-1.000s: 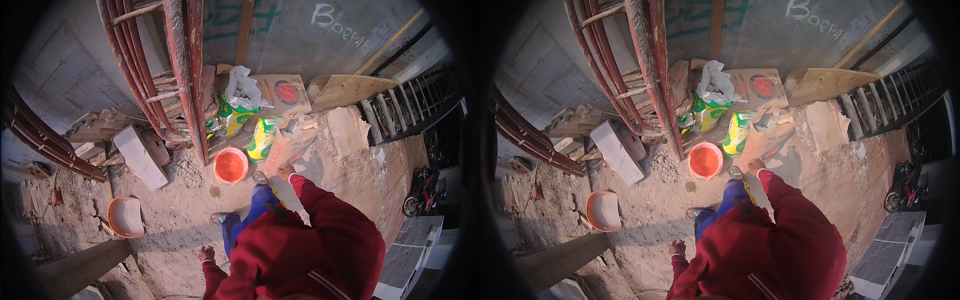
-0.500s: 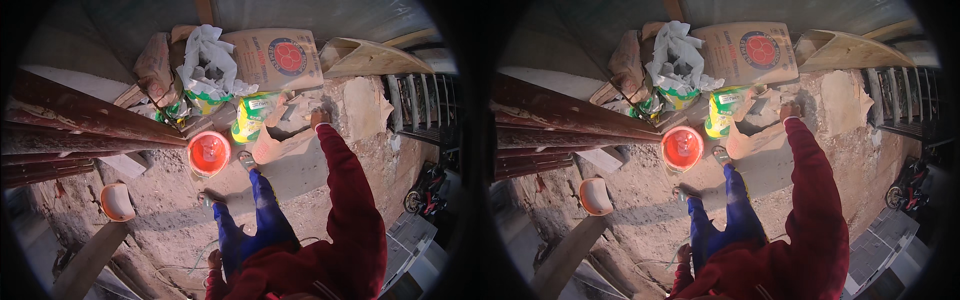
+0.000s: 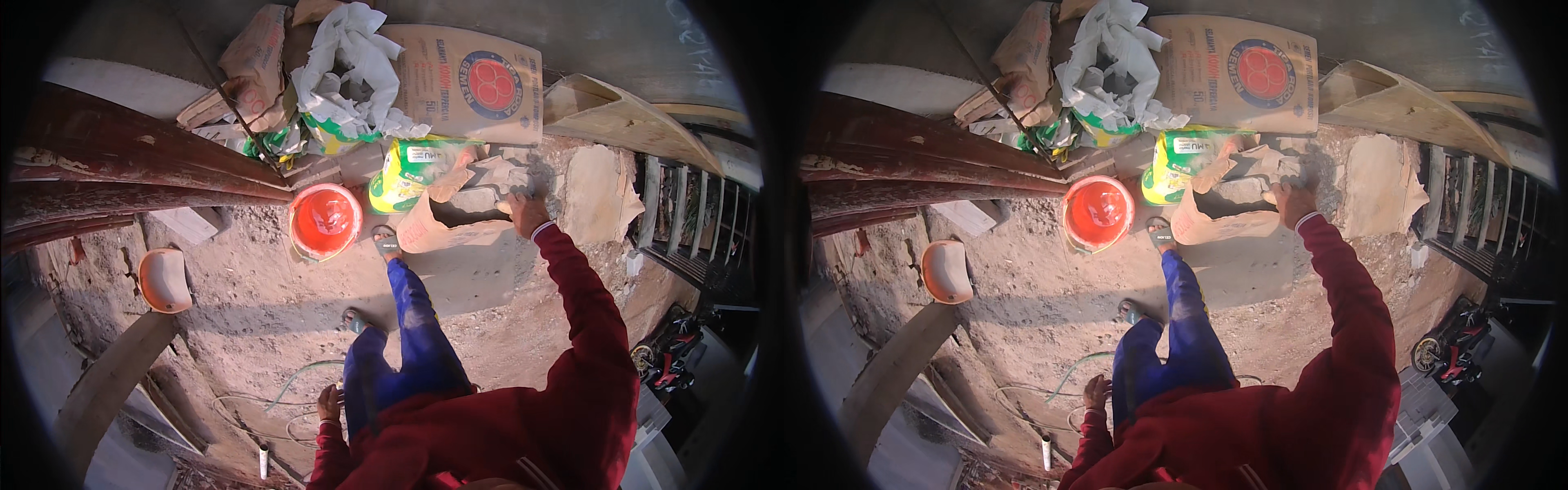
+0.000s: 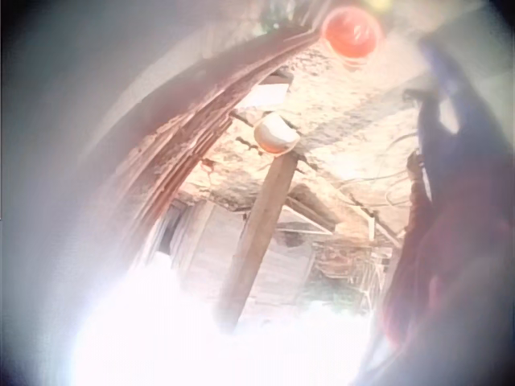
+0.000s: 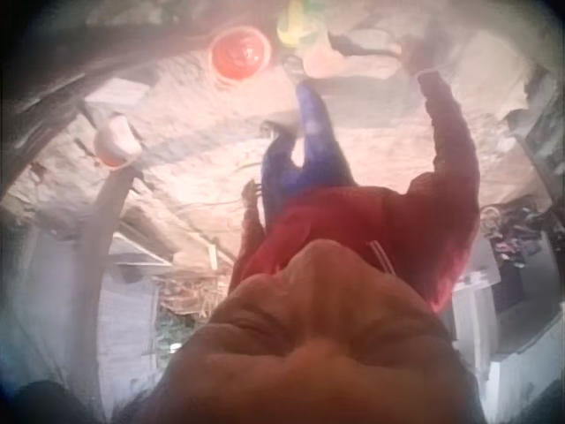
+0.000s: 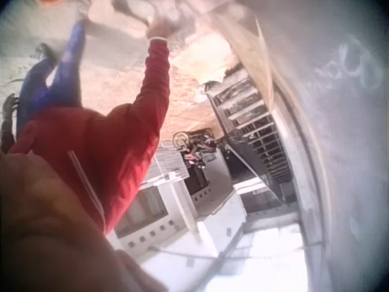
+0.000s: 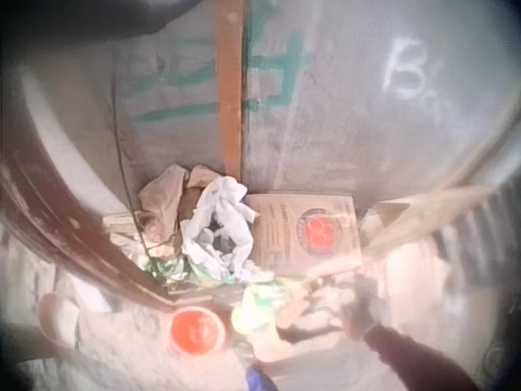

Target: The person mixes wet cement with a hoe, scoops it into a bucket, then fills the bucket with water from a tap. The person adds powder from a bag into the bucket and stirs the mixture.

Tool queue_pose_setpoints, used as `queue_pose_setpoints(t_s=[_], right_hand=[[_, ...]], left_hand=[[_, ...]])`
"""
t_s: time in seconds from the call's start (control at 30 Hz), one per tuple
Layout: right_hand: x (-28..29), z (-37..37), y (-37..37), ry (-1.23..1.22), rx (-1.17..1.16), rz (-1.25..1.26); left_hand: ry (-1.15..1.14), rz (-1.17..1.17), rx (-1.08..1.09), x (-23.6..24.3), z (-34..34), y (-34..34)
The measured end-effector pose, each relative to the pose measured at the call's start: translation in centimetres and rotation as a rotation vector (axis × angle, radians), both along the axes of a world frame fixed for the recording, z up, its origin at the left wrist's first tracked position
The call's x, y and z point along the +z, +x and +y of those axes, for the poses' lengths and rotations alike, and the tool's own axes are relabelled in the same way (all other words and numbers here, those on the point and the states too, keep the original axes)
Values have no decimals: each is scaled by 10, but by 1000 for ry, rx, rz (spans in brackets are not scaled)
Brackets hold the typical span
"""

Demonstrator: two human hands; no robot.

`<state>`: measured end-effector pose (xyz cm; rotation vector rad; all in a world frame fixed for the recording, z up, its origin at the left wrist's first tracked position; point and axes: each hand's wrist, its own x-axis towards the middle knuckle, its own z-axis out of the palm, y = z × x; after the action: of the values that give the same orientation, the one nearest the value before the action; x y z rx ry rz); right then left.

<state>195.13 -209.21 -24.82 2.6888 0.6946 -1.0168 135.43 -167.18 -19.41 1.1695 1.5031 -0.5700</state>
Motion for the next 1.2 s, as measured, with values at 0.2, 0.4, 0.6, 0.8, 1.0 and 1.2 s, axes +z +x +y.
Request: queue_pose_setpoints(t_s=[0.2, 0.4, 0.6, 0.8, 1.0, 1.2], right_hand=[[59, -9, -27, -226, 254, 196], [62, -16, -48, -252, 72, 182], [156, 37, -70, -190, -10, -110], [182, 23, -55, 449, -457, -152], [199, 158, 17, 449, -344, -244], [107, 266, 130, 255, -6, -423]], left_hand=[[-27, -93, 99, -16, -25, -6], [-28, -159, 288, -34, -31, -28], [-42, -165, 482, -47, -29, -54], [6, -143, 538, -76, -2, -39], [170, -387, 270, -35, 58, 127], [355, -869, -52, -45, 79, 444]])
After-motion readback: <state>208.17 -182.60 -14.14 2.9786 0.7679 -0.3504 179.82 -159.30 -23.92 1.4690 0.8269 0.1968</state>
